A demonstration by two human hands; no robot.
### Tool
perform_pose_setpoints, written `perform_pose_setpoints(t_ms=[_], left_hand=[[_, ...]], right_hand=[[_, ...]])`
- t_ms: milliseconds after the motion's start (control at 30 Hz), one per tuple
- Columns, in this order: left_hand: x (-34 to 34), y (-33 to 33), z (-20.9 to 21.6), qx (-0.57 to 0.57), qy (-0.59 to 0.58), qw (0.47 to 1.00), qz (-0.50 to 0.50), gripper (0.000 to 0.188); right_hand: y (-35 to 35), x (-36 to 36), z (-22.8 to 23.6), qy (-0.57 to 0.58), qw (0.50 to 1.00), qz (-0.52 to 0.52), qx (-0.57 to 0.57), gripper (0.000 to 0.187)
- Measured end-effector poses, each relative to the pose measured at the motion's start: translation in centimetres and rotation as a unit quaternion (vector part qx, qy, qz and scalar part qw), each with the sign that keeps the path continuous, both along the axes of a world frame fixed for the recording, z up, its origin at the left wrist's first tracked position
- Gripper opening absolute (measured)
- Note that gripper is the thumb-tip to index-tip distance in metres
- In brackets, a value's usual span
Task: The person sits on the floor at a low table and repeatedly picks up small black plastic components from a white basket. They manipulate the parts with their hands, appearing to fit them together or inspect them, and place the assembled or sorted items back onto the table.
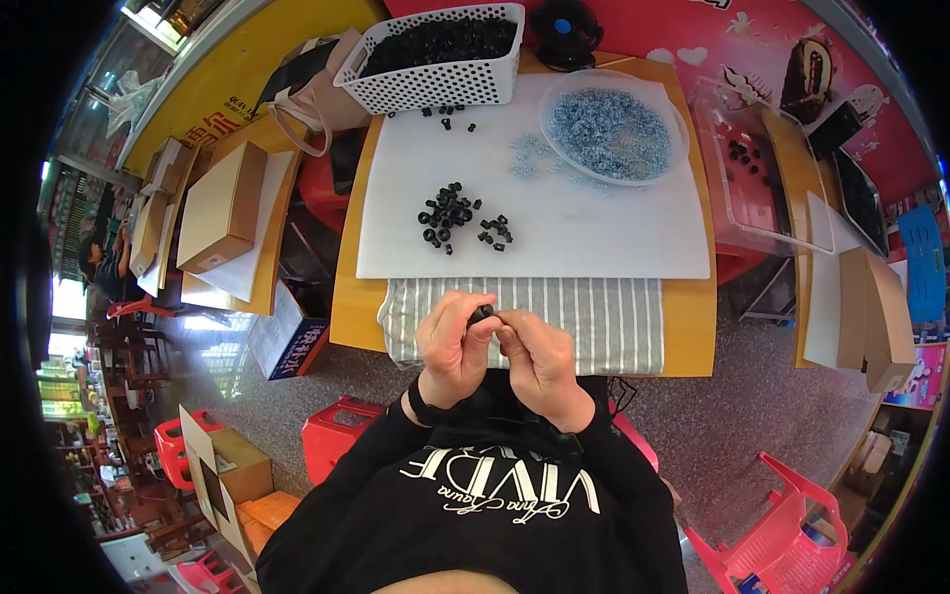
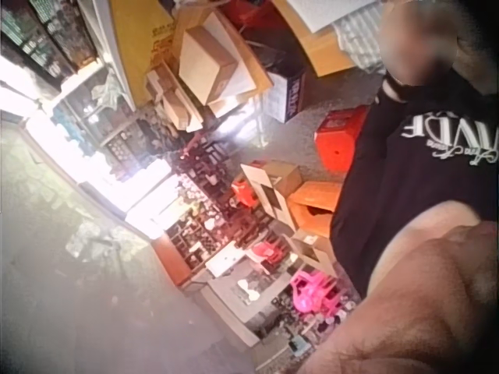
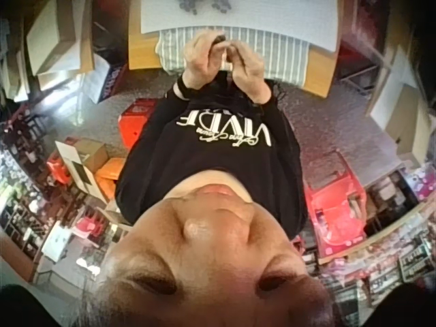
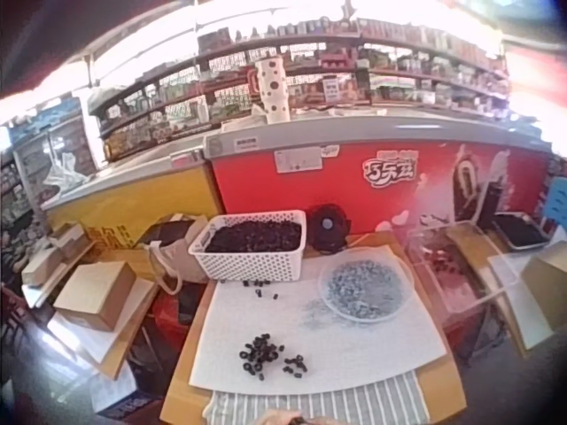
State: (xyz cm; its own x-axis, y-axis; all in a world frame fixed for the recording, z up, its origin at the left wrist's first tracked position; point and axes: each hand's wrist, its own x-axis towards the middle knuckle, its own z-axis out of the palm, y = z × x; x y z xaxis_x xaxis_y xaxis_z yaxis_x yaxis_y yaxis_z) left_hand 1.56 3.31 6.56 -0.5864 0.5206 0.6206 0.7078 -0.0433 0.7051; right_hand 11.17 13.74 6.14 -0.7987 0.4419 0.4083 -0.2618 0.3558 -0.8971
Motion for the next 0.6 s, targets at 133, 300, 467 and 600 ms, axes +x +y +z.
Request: perform_pose_setpoints(t_ms=[133,300,467,600], left_hand=[[-0.9,-0.8,-0.1,-0.018,0.028,0.999,-0.04,0.024],[-1.3,-0.9,0.4,-0.023,0.025,0.999,-0.031,0.026],[-0.7,-0.6,0.3,-0.004,-0.024,1.0,-0.011,0.027],[-0.9,-0.5,0.3,0.008,0.016,1.0,0.01,0.027]], right_hand=[[1.6,0.0,0.5,-0.014,0.998,0.054,0.041,0.012],[1.5,-0.3,1.2,-0.023,0.997,0.068,0.009,0.014],[-1.2,-0.6,-0.4,0.009,0.997,0.006,-0.07,0.011],[-1.8,-0.8,-0.4,0.004,0.998,-0.014,-0.056,0.011]])
